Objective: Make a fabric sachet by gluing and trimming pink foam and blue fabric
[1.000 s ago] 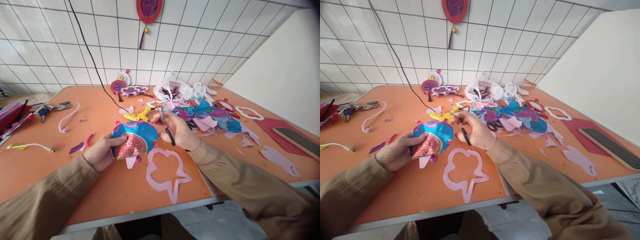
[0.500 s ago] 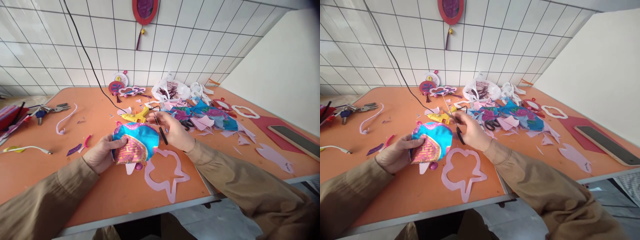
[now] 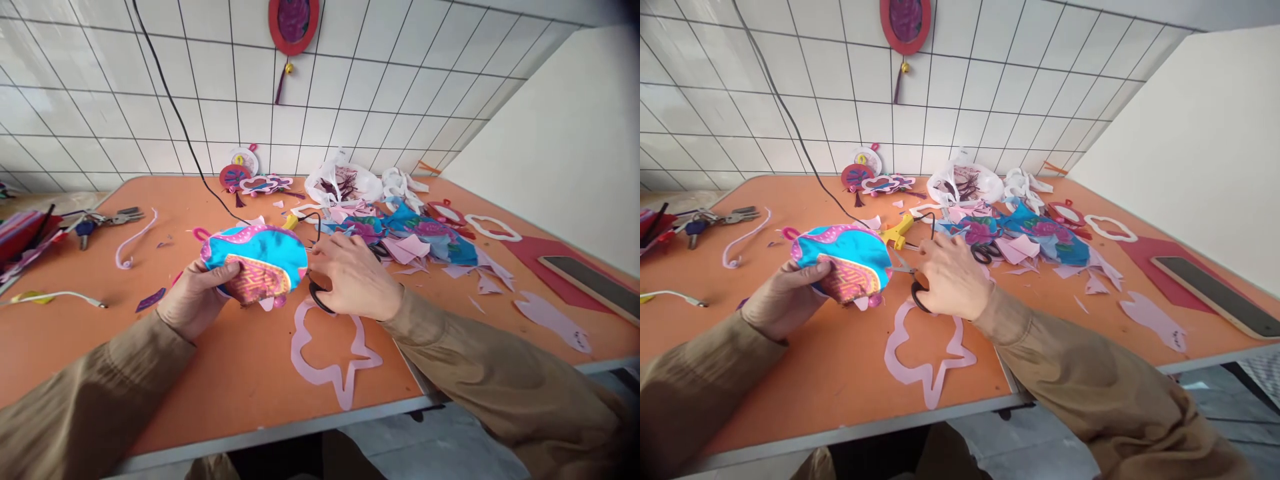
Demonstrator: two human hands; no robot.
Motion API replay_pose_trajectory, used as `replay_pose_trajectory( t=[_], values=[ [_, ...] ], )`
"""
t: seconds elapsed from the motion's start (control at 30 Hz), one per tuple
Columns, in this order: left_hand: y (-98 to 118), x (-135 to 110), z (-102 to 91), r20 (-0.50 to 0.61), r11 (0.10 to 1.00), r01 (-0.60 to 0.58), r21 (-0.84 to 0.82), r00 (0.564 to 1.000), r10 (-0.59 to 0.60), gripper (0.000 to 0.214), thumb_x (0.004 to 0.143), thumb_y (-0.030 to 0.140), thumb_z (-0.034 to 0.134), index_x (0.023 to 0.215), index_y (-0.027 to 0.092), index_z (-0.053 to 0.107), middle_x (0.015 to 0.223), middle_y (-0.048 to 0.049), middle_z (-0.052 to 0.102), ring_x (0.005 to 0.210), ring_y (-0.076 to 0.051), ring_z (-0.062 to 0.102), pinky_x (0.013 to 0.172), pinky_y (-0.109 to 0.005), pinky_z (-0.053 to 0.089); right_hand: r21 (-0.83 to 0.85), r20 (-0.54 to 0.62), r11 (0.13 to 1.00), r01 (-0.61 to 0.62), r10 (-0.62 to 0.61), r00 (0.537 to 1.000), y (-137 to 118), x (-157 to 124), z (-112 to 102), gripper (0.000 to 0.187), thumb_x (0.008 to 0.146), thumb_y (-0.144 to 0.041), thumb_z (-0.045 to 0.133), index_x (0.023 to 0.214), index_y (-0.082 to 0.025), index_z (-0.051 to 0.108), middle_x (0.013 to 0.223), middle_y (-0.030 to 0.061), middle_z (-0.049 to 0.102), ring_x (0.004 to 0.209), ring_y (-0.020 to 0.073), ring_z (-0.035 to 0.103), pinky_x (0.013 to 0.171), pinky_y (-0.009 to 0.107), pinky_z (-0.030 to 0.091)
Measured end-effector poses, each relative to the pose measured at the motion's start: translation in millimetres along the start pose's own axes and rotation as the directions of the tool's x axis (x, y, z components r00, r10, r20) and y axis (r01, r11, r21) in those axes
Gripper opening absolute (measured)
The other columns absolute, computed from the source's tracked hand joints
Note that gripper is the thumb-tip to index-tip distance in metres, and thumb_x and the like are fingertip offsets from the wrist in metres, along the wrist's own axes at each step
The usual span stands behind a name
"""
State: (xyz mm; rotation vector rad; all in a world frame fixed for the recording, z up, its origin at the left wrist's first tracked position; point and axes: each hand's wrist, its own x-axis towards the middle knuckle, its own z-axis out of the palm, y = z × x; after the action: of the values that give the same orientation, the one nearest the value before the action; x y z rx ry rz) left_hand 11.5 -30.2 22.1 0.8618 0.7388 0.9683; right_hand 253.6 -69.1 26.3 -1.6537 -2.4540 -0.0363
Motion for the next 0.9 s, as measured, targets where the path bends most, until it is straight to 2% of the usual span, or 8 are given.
replay_pose_trajectory(
  t=[0.1,0.2,0.3,0.47,0.53,0.7,0.8,0.9],
  values=[
    [6.5,1.9,-1.2,-0.061,0.996,-0.082,-0.038,0.995,0.079,0.013,0.065,0.018,0.081,0.075,0.024,0.074,0.096,-0.0002,0.078,0.108,-0.026,0.066,0.081,-0.03,0.058,-0.048,0.088,0.997,-0.058,0.062,0.994,-1.0,-0.6,-1.2,0.025,0.075,-0.035,0.066,0.088,-0.015,0.073,0.095,0.0135,0.067,0.089,0.031,0.06,0.067,0.036,0.037],
    [9.9,2.6,-0.9,-0.093,0.989,-0.136,-0.064,0.987,0.13,0.024,0.068,0.016,0.079,0.089,0.028,0.075,0.101,0.0006,0.077,0.12,-0.026,0.06,0.089,-0.032,0.056,0.075,0.175,0.989,-0.124,0.109,0.978,1.4,1.2,-0.6,0.03,0.072,-0.029,0.068,0.1,-0.018,0.07,0.084,0.0082,0.069,0.077,0.0249,0.062,0.061,0.031,0.036],
    [8.2,1.6,0.5,-0.063,0.989,-0.137,-0.06,0.989,0.133,0.027,0.07,0.016,0.077,0.095,0.027,0.075,0.102,-0.0007,0.077,0.124,-0.028,0.057,0.094,-0.036,0.054,0.2,0.243,0.975,-0.092,0.042,0.969,10.2,3.8,-1.7,0.036,0.071,-0.019,0.063,0.107,-0.017,0.068,0.076,0.0046,0.068,0.071,0.0201,0.061,0.06,0.029,0.038],
    [2.7,-0.2,2.0,-0.005,0.993,-0.114,-0.014,0.993,0.114,0.018,0.072,0.02,0.076,0.09,0.024,0.076,0.1,-0.0041,0.077,0.119,-0.031,0.06,0.095,-0.041,0.053,0.441,0.323,0.897,-0.042,-0.115,0.939,28.0,7.2,-3.2,0.049,0.073,-0.016,0.06,0.122,-0.015,0.06,0.087,0.0046,0.067,0.07,0.0147,0.06,0.062,0.025,0.043],
    [2.0,-0.1,1.8,0.0,0.993,-0.115,-0.011,0.993,0.115,0.017,0.072,0.02,0.077,0.088,0.024,0.076,0.1,-0.004,0.077,0.118,-0.031,0.061,0.095,-0.04,0.052,0.458,0.299,0.887,-0.058,-0.093,0.95,28.3,8.0,-2.3,0.048,0.072,-0.014,0.06,0.12,-0.015,0.059,0.081,0.0018,0.064,0.065,0.013,0.056,0.059,0.025,0.043],
    [2.4,1.2,-0.3,0.0,0.991,-0.135,0.001,0.991,0.135,0.012,0.073,0.02,0.076,0.085,0.024,0.075,0.1,-0.004,0.077,0.118,-0.029,0.061,0.098,-0.039,0.05,0.471,0.169,0.882,0.005,-0.096,0.981,18.7,9.1,1.7,0.012,0.071,-0.01,0.059,0.081,-0.016,0.062,0.075,0.0001,0.059,0.064,0.0112,0.051,0.059,0.024,0.041],
    [2.1,1.7,-1.8,0.0,0.993,-0.121,0.009,0.993,0.121,0.004,0.074,0.021,0.075,0.077,0.022,0.073,0.101,-0.0056,0.077,0.115,-0.03,0.062,0.095,-0.041,0.051,0.532,0.144,0.847,0.021,-0.114,0.983,20.9,10.1,4.4,0.013,0.07,-0.009,0.06,0.08,-0.015,0.066,0.079,0.0021,0.061,0.067,0.0123,0.055,0.062,0.024,0.044],
    [1.5,1.5,-3.6,-0.024,0.998,-0.055,-0.012,0.998,0.055,0.006,0.073,0.021,0.076,0.078,0.021,0.073,0.102,-0.0058,0.076,0.112,-0.028,0.063,0.09,-0.036,0.052,0.582,0.135,0.812,0.034,-0.138,0.981,28.2,11.9,7.6,0.019,0.07,-0.009,0.059,0.084,-0.016,0.071,0.083,0.004,0.065,0.073,0.0142,0.06,0.065,0.026,0.046]
  ],
)
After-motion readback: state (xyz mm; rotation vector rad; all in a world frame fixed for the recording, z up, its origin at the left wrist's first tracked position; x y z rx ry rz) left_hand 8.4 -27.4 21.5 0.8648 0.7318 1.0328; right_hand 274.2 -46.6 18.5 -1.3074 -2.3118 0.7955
